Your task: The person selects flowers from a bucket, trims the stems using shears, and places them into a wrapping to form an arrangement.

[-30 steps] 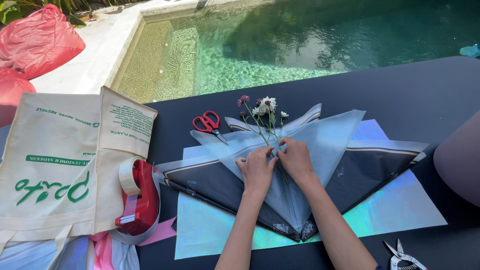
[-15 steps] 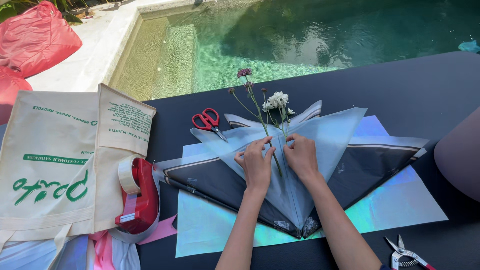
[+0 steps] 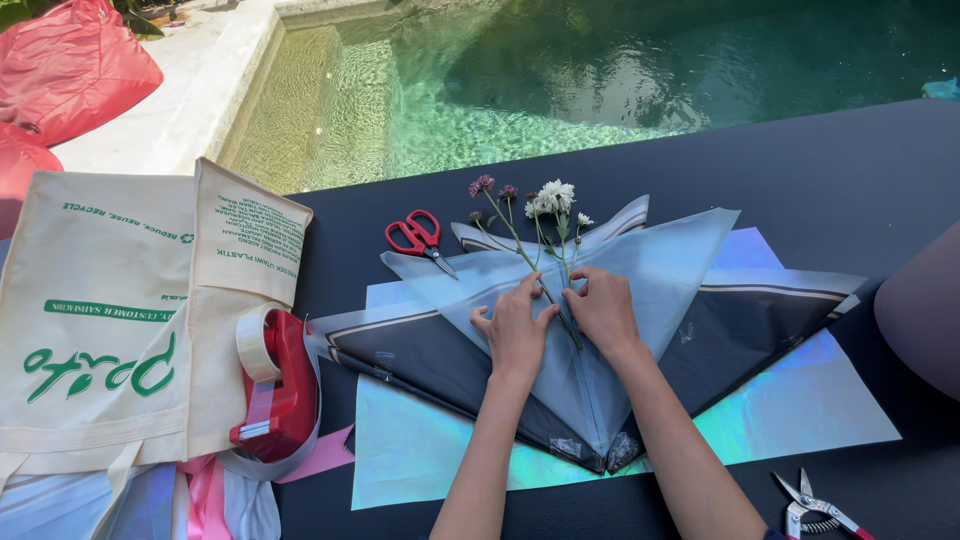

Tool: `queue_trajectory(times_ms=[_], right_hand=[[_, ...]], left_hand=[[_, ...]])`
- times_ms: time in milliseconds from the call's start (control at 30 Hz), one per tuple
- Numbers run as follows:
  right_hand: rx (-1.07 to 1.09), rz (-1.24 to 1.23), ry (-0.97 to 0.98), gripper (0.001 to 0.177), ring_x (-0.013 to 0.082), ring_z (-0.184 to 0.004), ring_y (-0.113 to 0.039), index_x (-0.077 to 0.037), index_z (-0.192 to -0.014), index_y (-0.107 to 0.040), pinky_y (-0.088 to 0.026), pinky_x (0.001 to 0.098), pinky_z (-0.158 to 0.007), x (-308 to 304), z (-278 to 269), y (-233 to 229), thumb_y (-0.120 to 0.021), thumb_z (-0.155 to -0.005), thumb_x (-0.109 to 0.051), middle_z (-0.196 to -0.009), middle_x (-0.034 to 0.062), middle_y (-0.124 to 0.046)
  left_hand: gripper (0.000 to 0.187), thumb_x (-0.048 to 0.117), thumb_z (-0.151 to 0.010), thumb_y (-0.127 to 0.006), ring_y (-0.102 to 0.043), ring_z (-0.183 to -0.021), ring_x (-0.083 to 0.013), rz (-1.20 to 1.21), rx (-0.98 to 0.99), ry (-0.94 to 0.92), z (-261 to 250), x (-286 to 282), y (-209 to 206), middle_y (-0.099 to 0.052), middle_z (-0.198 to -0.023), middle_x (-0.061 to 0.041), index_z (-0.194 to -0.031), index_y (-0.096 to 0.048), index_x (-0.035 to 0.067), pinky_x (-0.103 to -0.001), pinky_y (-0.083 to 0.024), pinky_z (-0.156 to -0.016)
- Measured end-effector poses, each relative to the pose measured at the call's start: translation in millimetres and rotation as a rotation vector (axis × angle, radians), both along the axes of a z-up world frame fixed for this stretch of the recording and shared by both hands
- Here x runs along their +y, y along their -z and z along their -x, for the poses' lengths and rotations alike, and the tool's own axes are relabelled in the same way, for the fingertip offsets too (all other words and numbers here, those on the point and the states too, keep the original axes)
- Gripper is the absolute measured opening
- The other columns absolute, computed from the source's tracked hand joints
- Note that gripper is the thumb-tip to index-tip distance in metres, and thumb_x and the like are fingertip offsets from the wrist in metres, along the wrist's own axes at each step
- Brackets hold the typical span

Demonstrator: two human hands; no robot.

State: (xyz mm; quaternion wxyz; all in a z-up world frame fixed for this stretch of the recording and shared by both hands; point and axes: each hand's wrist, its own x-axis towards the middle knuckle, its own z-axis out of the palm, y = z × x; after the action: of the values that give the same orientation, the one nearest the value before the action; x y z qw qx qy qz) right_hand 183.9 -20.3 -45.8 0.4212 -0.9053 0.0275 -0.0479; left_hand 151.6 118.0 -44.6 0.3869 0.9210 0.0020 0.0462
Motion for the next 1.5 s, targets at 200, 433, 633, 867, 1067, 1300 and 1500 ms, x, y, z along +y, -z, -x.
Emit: queue_trajectory(times_ms=[200,433,633,867,1067,1300,1500], right_hand=[[-0.019,0.099,-0.027,0.029,0.0316,-0.066,-0.073,0.007,-0.118,-0.07,-0.063,0.0423,-0.058,-3,-7,10,-0.069,-0.091,-0.005,-0.077,0.0164,-0.073],[-0.086,0.077,-0.003,0.026,0.0313,-0.072,-0.072,0.002,-0.116,-0.073,-0.061,0.0437,-0.064,-6,-13,18,-0.07,-0.091,-0.005,-0.073,0.0126,-0.072],[-0.085,0.082,0.005,0.026,0.0309,-0.076,-0.072,-0.001,-0.117,-0.074,-0.06,0.045,-0.067,-7,-14,20,-0.07,-0.092,-0.008,-0.074,0.0115,-0.073],[-0.079,0.0,0.002,0.026,0.0278,-0.075,-0.072,-0.004,-0.116,-0.076,-0.059,0.0419,-0.066,-6,-12,13,-0.072,-0.092,-0.011,-0.075,0.0103,-0.074],[-0.058,0.053,-0.035,0.028,0.0297,-0.072,-0.072,-0.004,-0.116,-0.076,-0.059,0.0419,-0.064,-8,-15,22,-0.075,-0.088,-0.012,-0.075,0.0105,-0.074],[-0.067,-0.038,0.021,0.028,0.0267,-0.073,-0.072,-0.005,-0.117,-0.075,-0.058,0.0402,-0.064,-12,-2,-15,-0.072,-0.09,-0.011,-0.079,0.0121,-0.073],[-0.074,-0.122,0.078,0.024,0.0156,-0.062,-0.066,-0.008,-0.115,-0.076,-0.055,0.0294,-0.055,-31,21,-41,-0.066,-0.094,-0.009,-0.078,0.0078,-0.073]], left_hand=[[0.052,0.031,-0.091,-0.076,-0.06,-0.118,-0.0163,-0.088,-0.02,0.007,4,-1,-7,-0.065,-0.129,0.002,-0.139,-0.059,0.021,-0.064,-0.016,-0.11],[0.049,0.03,-0.092,-0.075,-0.059,-0.122,-0.0186,-0.086,-0.013,0.006,3,-2,-6,-0.064,-0.134,0.001,-0.138,-0.061,0.02,-0.067,-0.014,-0.111],[0.051,0.025,-0.089,-0.076,-0.059,-0.126,-0.0241,-0.04,-0.001,0.011,1,-1,-6,-0.064,-0.135,-0.001,-0.138,-0.062,0.016,-0.072,-0.015,-0.108],[0.051,0.026,-0.091,-0.073,-0.056,-0.13,-0.022,-0.027,0.037,0.041,4,2,-16,-0.062,-0.138,0.003,-0.14,-0.06,0.018,-0.073,-0.019,-0.107],[0.049,0.027,-0.092,-0.073,-0.055,-0.13,-0.0175,-0.073,0.033,0.044,0,2,-7,-0.062,-0.138,0.006,-0.139,-0.06,0.02,-0.072,-0.018,-0.108],[0.041,0.029,-0.098,-0.068,-0.056,-0.127,-0.0178,-0.036,-0.009,0.021,10,3,-24,-0.066,-0.132,0.001,-0.136,-0.063,0.016,-0.068,-0.014,-0.113],[0.033,0.031,-0.102,-0.063,-0.058,-0.124,-0.0154,0.006,-0.03,0.001,13,-1,-33,-0.069,-0.127,0.003,-0.133,-0.066,0.021,-0.065,-0.015,-0.113]])
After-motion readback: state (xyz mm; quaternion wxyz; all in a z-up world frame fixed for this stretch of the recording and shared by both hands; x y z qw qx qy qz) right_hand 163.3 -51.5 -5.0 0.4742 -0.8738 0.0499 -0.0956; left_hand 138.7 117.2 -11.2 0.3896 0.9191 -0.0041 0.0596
